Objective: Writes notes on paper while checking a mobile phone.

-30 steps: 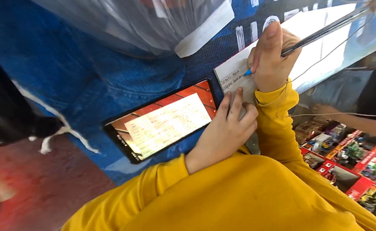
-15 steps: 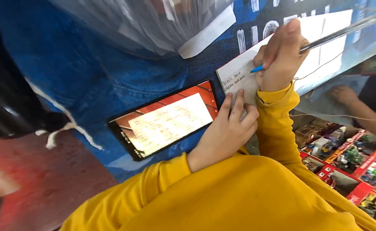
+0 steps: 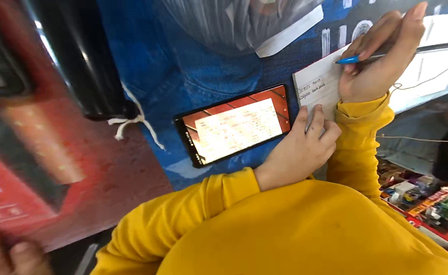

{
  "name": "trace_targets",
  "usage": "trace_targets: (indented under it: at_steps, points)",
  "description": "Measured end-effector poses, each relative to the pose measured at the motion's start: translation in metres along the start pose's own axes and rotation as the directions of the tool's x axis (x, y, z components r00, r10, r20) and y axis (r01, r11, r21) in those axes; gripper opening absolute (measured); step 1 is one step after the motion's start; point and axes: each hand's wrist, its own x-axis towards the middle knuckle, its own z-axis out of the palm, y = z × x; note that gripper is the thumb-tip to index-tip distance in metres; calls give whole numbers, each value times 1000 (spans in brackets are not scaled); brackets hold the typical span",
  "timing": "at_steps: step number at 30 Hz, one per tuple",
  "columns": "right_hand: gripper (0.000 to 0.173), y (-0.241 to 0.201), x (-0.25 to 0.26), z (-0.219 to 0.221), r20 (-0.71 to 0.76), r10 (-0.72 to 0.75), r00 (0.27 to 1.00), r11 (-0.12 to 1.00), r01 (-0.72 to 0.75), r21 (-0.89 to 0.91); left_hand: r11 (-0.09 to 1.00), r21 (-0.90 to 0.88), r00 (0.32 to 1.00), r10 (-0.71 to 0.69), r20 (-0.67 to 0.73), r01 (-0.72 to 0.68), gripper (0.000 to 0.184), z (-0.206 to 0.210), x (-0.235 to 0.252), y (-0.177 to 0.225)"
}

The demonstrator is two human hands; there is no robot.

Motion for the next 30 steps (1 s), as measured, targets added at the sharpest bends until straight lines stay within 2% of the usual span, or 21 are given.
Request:
trace_targets:
  at_steps: [10,15,23,30]
  points:
    - [59,2,0,-1,27,-27,999,999,27,-17,1000,-2,1000,2,5,-2,22,-1,0,0]
    - [58,-1,0,1,-10,2,1000,998,-2,-59,1000,9,1000,10,2,-10,25,0,0,0]
    - [41,-1,1,3,-1,21,1000,993,-21,-119,1000,5,1000,3,-8,-3,27,0,-1,1]
    - [39,1,2,3,4,13,1000,995,-12,-102,1000,8,1000,7,-14,-7,28,-1,-1,1]
